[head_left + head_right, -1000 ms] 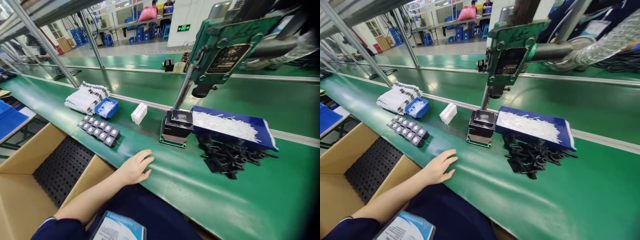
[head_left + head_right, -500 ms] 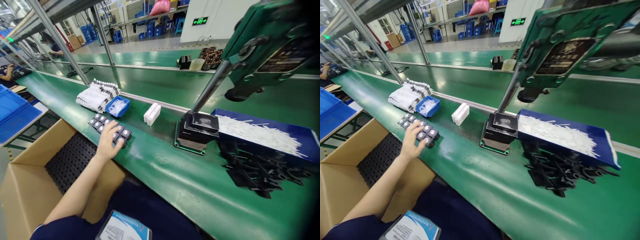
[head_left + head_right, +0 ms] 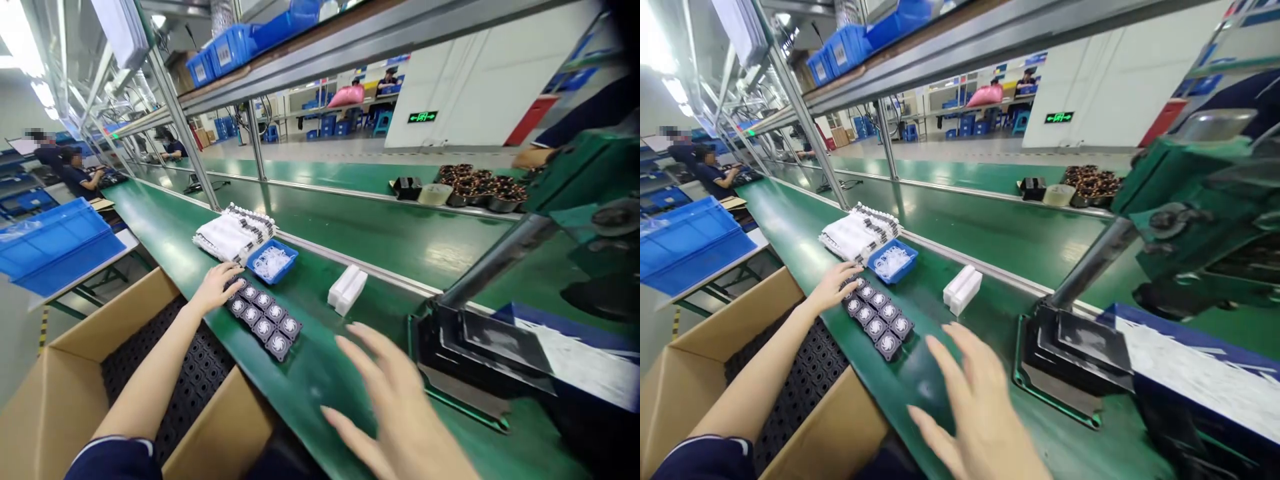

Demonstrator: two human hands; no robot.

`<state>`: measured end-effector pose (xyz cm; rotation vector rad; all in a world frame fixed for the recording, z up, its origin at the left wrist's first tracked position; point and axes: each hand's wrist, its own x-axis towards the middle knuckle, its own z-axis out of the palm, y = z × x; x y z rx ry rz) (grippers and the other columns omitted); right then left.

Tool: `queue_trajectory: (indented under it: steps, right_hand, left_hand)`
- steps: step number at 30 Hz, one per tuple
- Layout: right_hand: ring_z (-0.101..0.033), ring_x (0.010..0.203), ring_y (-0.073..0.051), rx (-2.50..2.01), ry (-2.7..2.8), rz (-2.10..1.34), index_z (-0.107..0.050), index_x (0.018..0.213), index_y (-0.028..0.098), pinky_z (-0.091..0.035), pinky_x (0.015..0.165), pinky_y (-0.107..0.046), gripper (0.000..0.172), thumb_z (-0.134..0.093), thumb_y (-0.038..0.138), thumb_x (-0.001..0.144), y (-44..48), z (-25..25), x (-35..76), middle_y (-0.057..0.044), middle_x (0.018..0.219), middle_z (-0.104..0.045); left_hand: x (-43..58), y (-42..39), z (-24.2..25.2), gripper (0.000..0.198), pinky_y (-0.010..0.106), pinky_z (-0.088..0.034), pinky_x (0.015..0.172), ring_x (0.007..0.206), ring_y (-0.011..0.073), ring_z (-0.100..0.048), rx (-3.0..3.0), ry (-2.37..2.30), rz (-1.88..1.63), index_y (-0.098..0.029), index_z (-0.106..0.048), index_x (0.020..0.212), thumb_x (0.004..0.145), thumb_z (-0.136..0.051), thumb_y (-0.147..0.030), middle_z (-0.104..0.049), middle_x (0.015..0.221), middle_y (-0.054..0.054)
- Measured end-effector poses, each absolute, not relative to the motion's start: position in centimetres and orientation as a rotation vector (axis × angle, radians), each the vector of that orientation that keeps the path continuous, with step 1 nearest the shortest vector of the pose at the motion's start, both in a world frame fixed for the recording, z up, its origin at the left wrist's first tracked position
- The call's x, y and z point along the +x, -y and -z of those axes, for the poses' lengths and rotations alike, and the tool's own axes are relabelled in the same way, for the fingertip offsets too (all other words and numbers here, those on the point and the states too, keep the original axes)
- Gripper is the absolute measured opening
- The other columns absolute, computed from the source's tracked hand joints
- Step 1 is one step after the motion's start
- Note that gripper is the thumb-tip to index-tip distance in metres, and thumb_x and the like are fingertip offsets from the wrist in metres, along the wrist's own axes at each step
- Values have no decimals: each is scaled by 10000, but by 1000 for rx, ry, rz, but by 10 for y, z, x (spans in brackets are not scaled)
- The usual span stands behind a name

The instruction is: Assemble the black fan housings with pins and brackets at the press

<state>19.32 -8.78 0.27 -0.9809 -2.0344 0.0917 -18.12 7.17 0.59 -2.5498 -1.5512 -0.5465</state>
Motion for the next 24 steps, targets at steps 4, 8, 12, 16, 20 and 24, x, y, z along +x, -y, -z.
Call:
queue_trajectory:
  steps: [4,8,12,16,20,24]
  right_hand:
    - [-371,1391,-421,-1007,2239,-72,-357,1494,165,-476,1022,-621,854,-714,493,791,56,9,135,-208,1502,-400]
    - [-405,1369,-434,-1116,2296,-145,-413,1443,164,-471,1014,-643,796,-731,471,780,33,34,99,-221,1475,-436]
    - [-483,1300,-402,-1132,2295,-134,-465,1391,141,-509,1006,-586,650,-698,375,831,35,50,104,-226,1417,-480]
    - [-461,1307,-374,-1116,2283,-149,-438,1408,154,-504,1028,-568,638,-676,357,852,56,52,138,-207,1412,-462]
    - [-415,1336,-356,-1157,2288,-198,-430,1408,137,-460,1081,-560,614,-648,367,882,80,49,176,-210,1421,-428]
    - [-402,1351,-338,-1226,2272,-215,-418,1415,145,-441,1098,-551,610,-629,390,898,97,46,202,-207,1431,-418]
  left_hand:
    - [-179,-74,2,392,447,-459,1062,1241,247,-542,-2618,1546,481,-252,-626,1276,985,-451,-446,-597,1323,94]
    - [-175,-72,8,390,472,-466,1046,1214,269,-545,-2616,1556,516,-226,-642,1253,970,-479,-438,-605,1275,114]
    - [-160,-60,12,362,461,-485,1023,1189,268,-550,-2590,1559,559,-238,-651,1232,951,-514,-420,-612,1233,102]
    - [-128,-38,18,373,460,-481,1026,1185,279,-542,-2584,1564,597,-223,-647,1230,945,-522,-429,-609,1216,107]
    - [-89,-19,24,386,490,-450,1055,1221,307,-510,-2605,1571,643,-209,-637,1237,951,-512,-437,-594,1241,119]
    - [-61,-9,27,371,520,-457,1039,1235,328,-502,-2639,1538,674,-212,-639,1222,955,-506,-432,-599,1225,125]
